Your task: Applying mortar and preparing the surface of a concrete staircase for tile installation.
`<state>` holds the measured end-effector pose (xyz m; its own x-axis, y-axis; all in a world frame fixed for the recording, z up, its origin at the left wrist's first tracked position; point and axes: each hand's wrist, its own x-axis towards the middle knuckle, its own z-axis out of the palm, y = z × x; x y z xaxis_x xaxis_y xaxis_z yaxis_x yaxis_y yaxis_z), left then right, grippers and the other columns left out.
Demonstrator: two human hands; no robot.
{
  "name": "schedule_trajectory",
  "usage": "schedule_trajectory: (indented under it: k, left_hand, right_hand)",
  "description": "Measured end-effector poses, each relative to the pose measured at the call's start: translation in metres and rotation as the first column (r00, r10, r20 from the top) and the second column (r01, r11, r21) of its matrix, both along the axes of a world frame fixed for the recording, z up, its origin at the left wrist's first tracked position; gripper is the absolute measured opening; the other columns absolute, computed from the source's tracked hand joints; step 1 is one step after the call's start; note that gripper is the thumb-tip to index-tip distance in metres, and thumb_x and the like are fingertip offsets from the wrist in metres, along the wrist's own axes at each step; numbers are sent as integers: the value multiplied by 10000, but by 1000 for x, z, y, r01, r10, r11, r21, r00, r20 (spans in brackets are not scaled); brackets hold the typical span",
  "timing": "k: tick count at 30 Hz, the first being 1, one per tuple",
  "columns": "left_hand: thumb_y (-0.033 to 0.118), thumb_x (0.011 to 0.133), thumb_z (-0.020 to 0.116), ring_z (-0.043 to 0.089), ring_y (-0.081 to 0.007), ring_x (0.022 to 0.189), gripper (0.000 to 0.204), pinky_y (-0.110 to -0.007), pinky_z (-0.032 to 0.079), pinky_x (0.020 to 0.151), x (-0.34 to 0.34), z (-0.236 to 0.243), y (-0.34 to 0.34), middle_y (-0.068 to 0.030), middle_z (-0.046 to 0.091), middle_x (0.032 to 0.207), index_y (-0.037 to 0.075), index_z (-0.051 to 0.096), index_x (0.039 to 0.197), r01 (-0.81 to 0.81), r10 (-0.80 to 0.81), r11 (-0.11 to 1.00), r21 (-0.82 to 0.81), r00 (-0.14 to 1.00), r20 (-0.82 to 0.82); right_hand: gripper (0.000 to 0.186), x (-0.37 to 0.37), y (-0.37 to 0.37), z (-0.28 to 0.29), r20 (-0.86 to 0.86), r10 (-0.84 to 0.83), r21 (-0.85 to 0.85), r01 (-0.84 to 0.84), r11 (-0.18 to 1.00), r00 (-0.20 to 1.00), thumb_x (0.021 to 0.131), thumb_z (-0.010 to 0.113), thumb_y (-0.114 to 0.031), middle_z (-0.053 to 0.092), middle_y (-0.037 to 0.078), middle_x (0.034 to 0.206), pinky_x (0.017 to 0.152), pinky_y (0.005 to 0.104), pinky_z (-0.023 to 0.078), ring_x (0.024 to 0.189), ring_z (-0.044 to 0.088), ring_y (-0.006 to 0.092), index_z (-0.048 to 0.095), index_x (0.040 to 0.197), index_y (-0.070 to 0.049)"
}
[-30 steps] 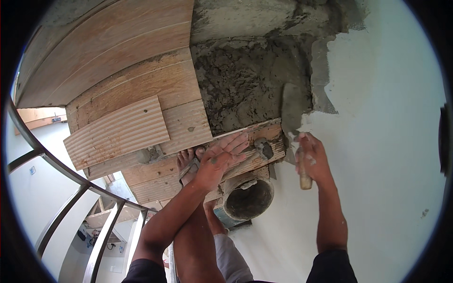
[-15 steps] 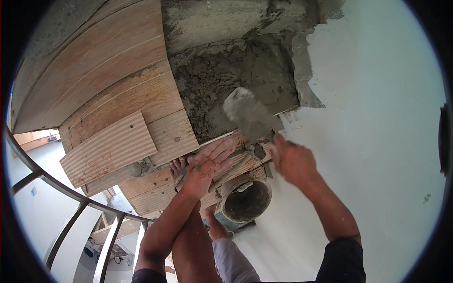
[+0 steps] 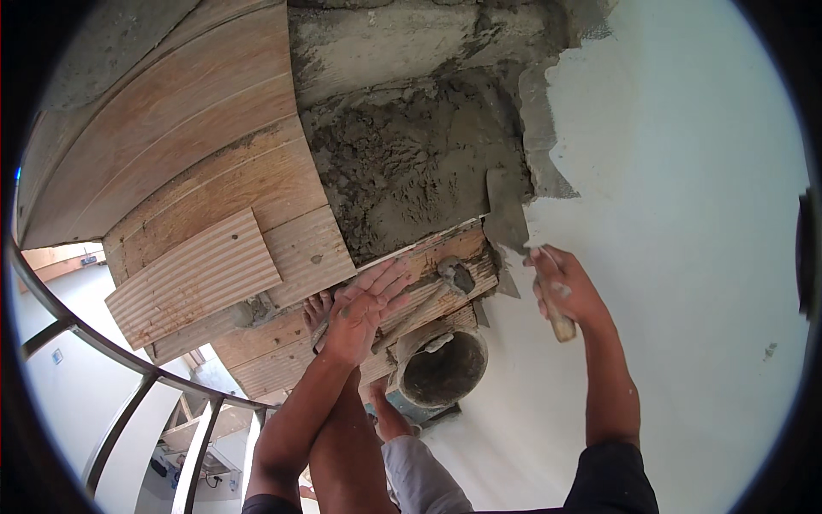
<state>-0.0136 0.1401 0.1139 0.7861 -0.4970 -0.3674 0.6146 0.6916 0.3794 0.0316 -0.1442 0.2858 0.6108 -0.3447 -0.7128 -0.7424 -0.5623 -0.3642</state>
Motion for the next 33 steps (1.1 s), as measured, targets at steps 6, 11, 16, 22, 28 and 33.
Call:
schedule_trajectory:
  k: [6, 11, 16, 22, 28, 33]
  left_hand:
    - [87, 917, 424, 423, -356, 1431, 632, -466, 392, 1142, 1, -2, -1, -225, 404, 1558, -59, 321, 1523, 16, -16, 1000, 17, 1000, -12]
    - [92, 906, 435, 442, -345, 1417, 632, -459, 393, 1143, 1, -1, -7, -220, 421, 1547, -55, 343, 1515, 4, -4, 1000, -19, 1000, -7]
    - [87, 903, 427, 447, -345, 1412, 626, -463, 388, 1146, 1, -7, -2, -219, 427, 1543, -55, 356, 1509, 2, -3, 1000, -20, 1000, -31]
    - [98, 906, 439, 447, -352, 1409, 628, -474, 374, 1151, 1, -8, 1, -220, 435, 1538, -55, 358, 1509, 17, -18, 1000, -12, 999, -46]
    - [125, 903, 441, 443, -347, 1413, 641, -470, 373, 1150, -3, -11, 2, -224, 419, 1549, -53, 354, 1513, 15, -16, 1000, -24, 999, -29]
    - [135, 892, 440, 451, -344, 1407, 657, -463, 380, 1146, -1, -13, 3, -221, 421, 1549, -51, 349, 1515, 4, -7, 999, -51, 999, -54]
  right_hand:
    - [462, -3, -17, -8, 107, -42, 16, 40, 999, 993, 1058, 437, -453, 518, 53, 618, 440, 323, 415, 436, 512, 151, 574, 1039, -12]
    - [492, 70, -35, -17, 69, -54, 21, 53, 998, 996, 1039, 464, -498, 540, 65, 642, 448, 318, 454, 447, 531, 161, 571, 1041, -18]
    - [481, 30, -35, -10, 52, 86, -3, -86, 996, 995, 1037, 469, -485, 545, 65, 648, 430, 327, 452, 451, 531, 164, 570, 1026, -15]
    - [394, -5, -20, -2, -58, -84, 56, 88, 995, 995, 1031, 491, -404, 538, 60, 667, 421, 312, 451, 447, 517, 155, 579, 1108, -28]
    - [346, 5, 24, -36, 171, 38, 293, -88, 952, 985, 1041, 483, -408, 525, 33, 614, 420, 311, 438, 443, 508, 121, 550, 1052, -68]
    - [310, -11, 43, -40, 264, 607, -205, -572, 794, 749, 1037, 497, -327, 599, 207, 662, 554, 460, 498, 555, 593, 372, 547, 1009, -22]
